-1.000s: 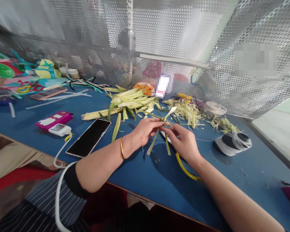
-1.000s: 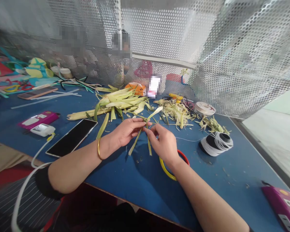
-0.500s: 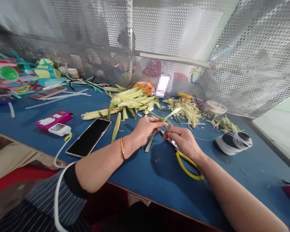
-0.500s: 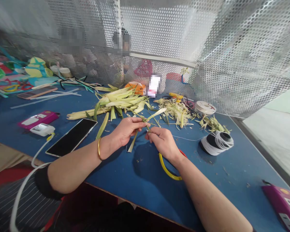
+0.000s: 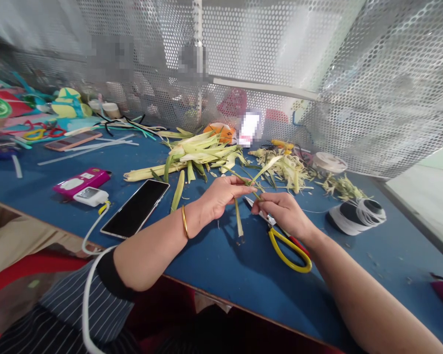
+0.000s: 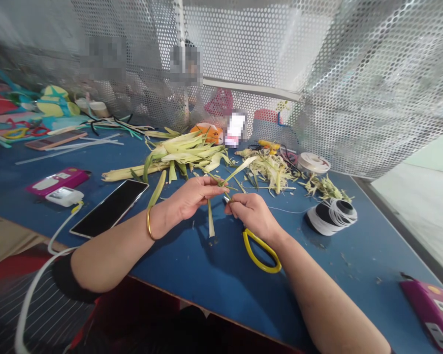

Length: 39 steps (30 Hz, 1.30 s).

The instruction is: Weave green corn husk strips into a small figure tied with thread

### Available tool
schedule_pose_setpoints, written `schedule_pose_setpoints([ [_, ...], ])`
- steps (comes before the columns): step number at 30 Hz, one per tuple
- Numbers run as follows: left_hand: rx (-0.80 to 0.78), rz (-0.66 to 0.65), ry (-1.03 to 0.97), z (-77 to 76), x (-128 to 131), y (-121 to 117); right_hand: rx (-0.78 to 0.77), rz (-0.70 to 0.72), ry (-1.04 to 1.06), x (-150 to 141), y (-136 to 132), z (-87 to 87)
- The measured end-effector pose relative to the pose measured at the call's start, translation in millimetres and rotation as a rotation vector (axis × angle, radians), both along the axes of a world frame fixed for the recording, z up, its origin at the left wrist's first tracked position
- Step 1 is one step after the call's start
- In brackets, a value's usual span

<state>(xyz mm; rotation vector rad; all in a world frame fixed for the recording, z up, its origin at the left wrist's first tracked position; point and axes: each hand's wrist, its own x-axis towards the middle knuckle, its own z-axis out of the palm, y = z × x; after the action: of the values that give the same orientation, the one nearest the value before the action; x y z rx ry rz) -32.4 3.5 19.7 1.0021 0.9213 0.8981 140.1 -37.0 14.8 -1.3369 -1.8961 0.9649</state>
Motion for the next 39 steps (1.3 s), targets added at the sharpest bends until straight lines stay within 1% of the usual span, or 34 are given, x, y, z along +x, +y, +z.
schedule_pose_setpoints([
  [5, -0.002, 0.062, 0.045, -3.3, 2, 0, -0.063, 0.015, 0.000, 8, 4, 2.6],
  [9, 0.018, 0.092, 0.061, -4.4, 2, 3, -0.085, 0.051, -0.015, 11, 6, 0.9],
  [11, 0.027, 0.088, 0.066, -3.4, 1, 4, -0.066, 0.050, -0.023, 10, 7, -0.1],
  [13, 0.031, 0.067, 0.066, -2.4, 0, 4, 0.015, -0.028, -0.010, 9, 7, -1.3],
  [15, 0.029, 0.036, 0.072, -2.6, 0, 3, 0.109, -0.181, 0.041, 7, 8, -2.9],
  [16, 0.028, 0.011, 0.080, -3.3, 1, 1, 0.135, -0.256, 0.080, 6, 8, -3.9],
  [18, 0.031, -0.050, 0.101, -5.2, 2, -1, 0.121, -0.355, 0.174, 3, 9, -5.9],
  [20, 0.042, -0.109, 0.109, -6.7, 3, -4, 0.061, -0.375, 0.261, 1, 9, -7.4],
  [22, 0.053, -0.162, 0.106, -6.9, 3, -6, 0.008, -0.363, 0.350, -1, 9, -8.3],
  [24, 0.053, -0.202, 0.099, -6.3, 3, -7, -0.016, -0.354, 0.433, -3, 8, -8.9],
  [26, 0.044, -0.211, 0.092, -6.0, 3, -7, -0.012, -0.369, 0.484, -5, 8, -10.1],
  [31, 0.047, -0.216, 0.086, -9.6, 5, -4, 0.025, -0.472, 0.506, -8, 10, -16.1],
  [35, 0.031, -0.187, 0.083, -11.8, 6, -3, 0.044, -0.566, 0.495, -9, 12, -19.9],
  [39, 0.007, -0.213, 0.061, -12.0, 5, -5, 0.001, -0.571, 0.499, -10, 13, -21.2],
])
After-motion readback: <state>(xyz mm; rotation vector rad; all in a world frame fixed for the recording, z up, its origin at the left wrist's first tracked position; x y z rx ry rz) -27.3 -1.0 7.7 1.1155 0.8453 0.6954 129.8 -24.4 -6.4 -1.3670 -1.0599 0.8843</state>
